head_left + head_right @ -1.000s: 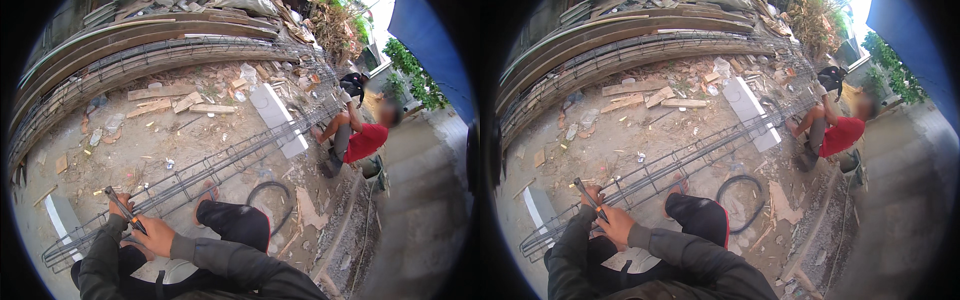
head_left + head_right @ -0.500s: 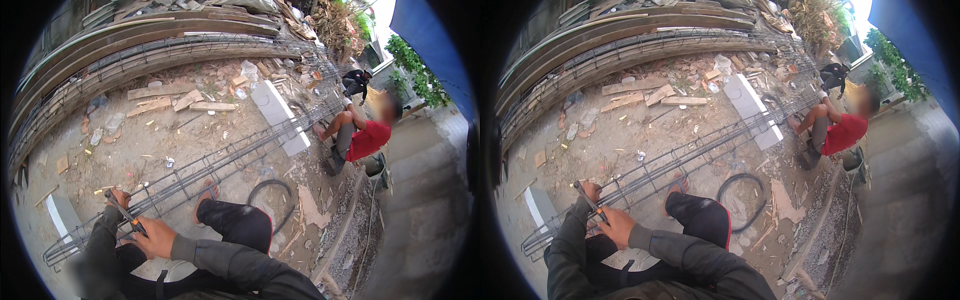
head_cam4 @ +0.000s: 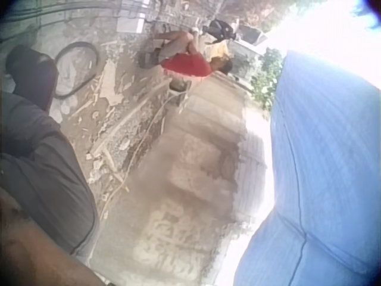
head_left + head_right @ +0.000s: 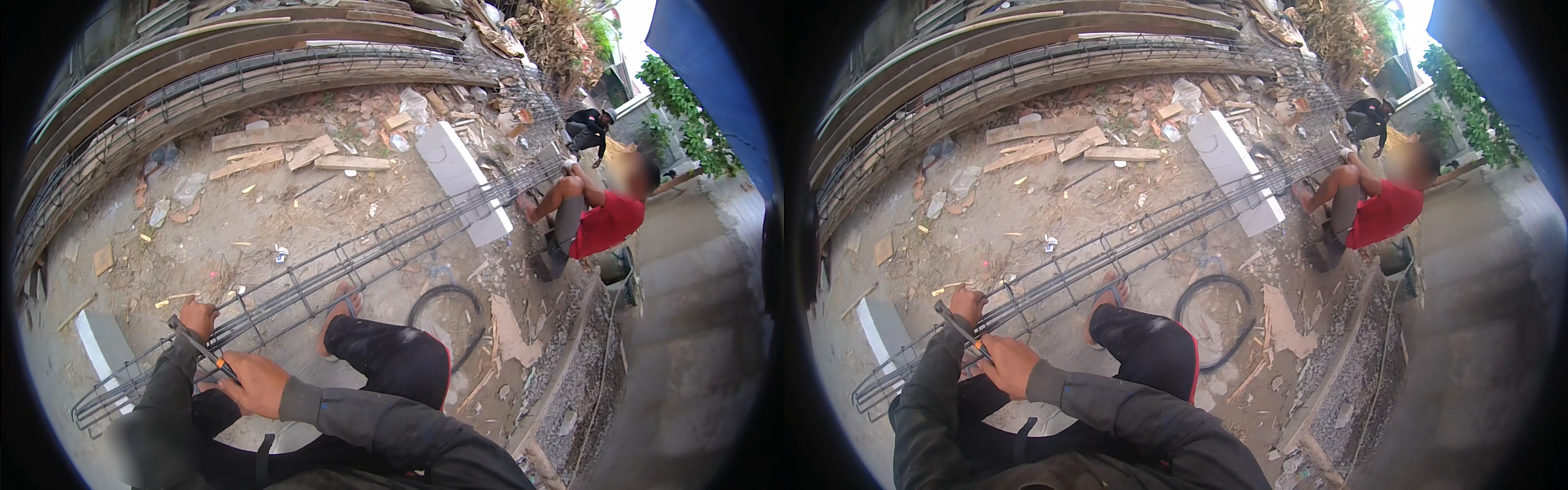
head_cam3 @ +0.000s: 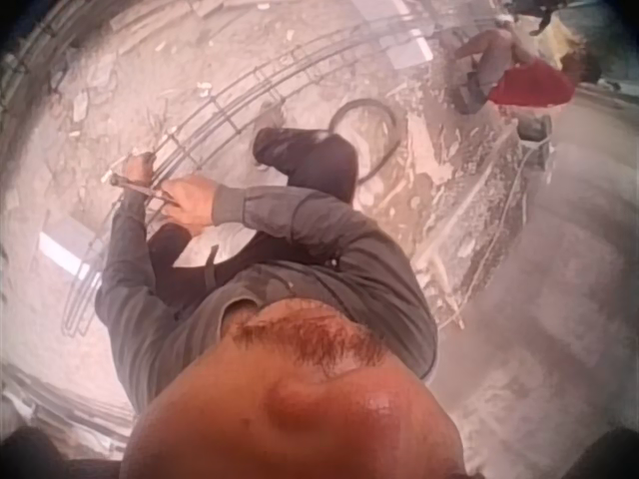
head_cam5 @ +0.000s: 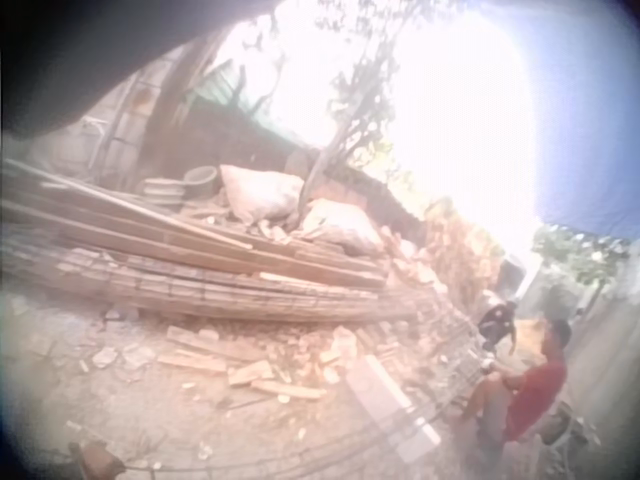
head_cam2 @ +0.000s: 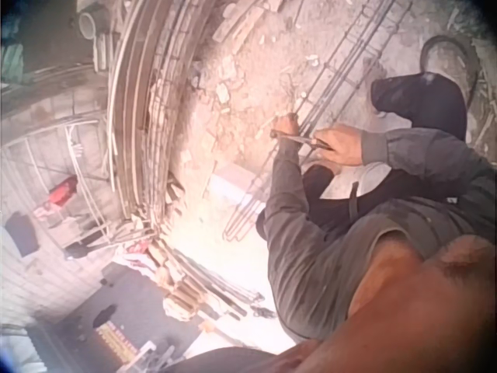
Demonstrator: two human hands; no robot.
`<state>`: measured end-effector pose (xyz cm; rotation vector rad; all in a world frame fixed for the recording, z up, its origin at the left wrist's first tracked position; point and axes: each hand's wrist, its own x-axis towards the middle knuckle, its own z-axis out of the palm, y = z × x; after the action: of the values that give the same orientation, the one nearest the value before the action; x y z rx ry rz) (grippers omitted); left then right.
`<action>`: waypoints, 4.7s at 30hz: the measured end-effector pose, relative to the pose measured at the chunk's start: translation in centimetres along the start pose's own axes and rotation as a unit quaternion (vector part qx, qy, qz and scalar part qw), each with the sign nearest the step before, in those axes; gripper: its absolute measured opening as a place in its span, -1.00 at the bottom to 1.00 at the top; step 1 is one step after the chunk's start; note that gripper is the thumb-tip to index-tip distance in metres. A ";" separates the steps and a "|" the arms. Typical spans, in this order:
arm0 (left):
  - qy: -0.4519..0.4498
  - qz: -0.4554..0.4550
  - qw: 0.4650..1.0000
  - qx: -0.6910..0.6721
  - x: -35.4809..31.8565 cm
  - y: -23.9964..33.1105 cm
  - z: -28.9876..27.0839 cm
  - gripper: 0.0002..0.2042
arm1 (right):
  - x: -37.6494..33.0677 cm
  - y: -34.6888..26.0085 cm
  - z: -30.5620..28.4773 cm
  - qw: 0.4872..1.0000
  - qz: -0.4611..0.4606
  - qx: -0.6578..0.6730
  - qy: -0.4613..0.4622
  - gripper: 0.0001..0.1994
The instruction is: The person sits on the ground and ties a rebar cage using wire ties and pliers. They repeatedly wrap wire around the intersections of the rebar grid and twist the wire to secure the structure.
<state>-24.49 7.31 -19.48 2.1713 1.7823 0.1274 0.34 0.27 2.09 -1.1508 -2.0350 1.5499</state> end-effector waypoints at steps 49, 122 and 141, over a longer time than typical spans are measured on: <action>0.207 -0.314 0.837 -0.397 -4.5 3.4 -1.9 -0.64 | -1.6 3.3 -11.7 0.885 -0.204 -0.229 0.349 -0.89; 0.205 -0.537 0.394 -0.718 -3.0 18.2 11.0 -0.09 | 25.7 1.1 -3.6 0.516 -0.249 -0.736 -0.360 -0.62; 0.196 -0.515 0.304 -0.777 -4.0 17.1 7.8 -0.10 | 27.9 4.3 -4.6 0.523 0.101 -0.728 -0.432 -0.58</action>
<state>-7.18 -0.93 -21.05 -0.5386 1.3774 1.3404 -11.98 24.82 -5.86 -0.9016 -4.2559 -0.2357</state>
